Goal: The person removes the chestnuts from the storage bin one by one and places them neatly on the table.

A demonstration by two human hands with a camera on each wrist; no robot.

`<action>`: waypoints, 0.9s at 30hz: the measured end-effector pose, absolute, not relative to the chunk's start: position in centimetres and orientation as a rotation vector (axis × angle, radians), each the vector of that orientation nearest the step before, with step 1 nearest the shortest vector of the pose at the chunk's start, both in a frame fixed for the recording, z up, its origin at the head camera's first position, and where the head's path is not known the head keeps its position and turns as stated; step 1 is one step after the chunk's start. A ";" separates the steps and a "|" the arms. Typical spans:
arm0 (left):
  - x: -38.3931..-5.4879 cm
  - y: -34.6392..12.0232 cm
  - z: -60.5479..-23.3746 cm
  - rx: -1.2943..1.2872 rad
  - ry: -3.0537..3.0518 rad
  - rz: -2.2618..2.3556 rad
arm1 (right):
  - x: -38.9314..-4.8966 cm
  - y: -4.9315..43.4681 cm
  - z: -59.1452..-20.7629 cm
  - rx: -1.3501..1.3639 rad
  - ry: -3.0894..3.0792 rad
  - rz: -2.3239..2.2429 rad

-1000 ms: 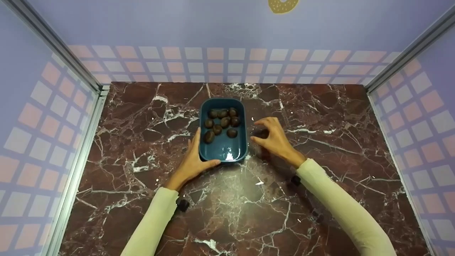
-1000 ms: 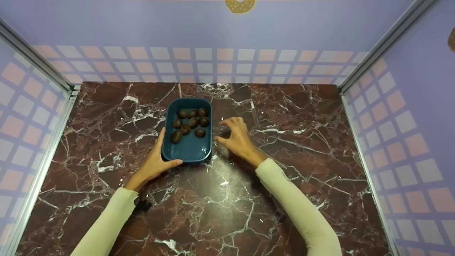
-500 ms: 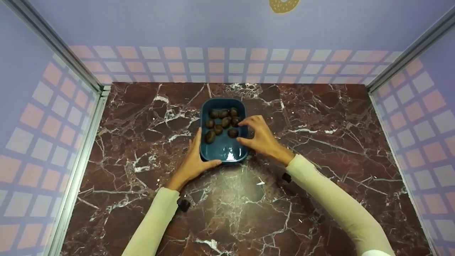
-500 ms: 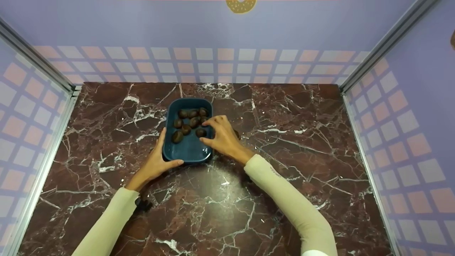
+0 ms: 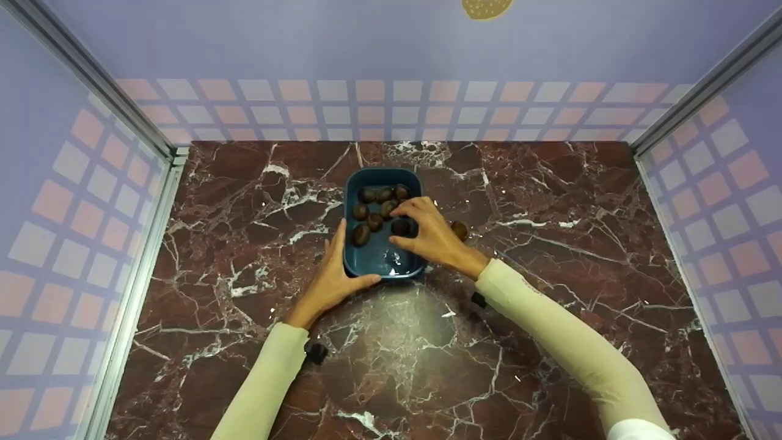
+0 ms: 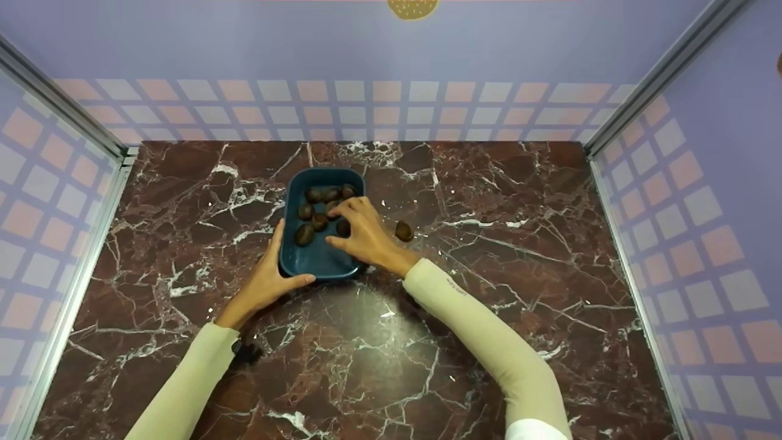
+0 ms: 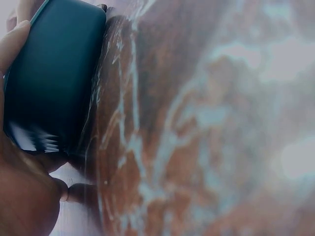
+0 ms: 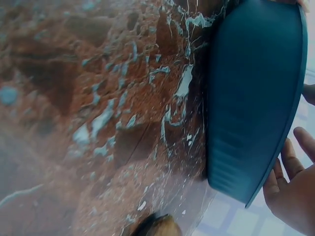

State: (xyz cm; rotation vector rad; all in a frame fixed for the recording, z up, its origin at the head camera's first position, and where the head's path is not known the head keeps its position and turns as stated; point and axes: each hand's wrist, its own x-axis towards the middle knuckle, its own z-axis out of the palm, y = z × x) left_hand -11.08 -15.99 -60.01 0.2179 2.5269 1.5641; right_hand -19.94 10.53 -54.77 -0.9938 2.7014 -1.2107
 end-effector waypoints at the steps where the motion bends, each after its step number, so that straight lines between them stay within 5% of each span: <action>1: -11.1 -16.0 -60.0 0.214 2.523 1.561 | -20.0 10.4 -54.8 -0.994 2.695 -1.207; 27: -11.0 -16.0 -59.9 0.218 2.530 1.554 | -22.3 6.0 -54.5 -1.078 2.642 -0.704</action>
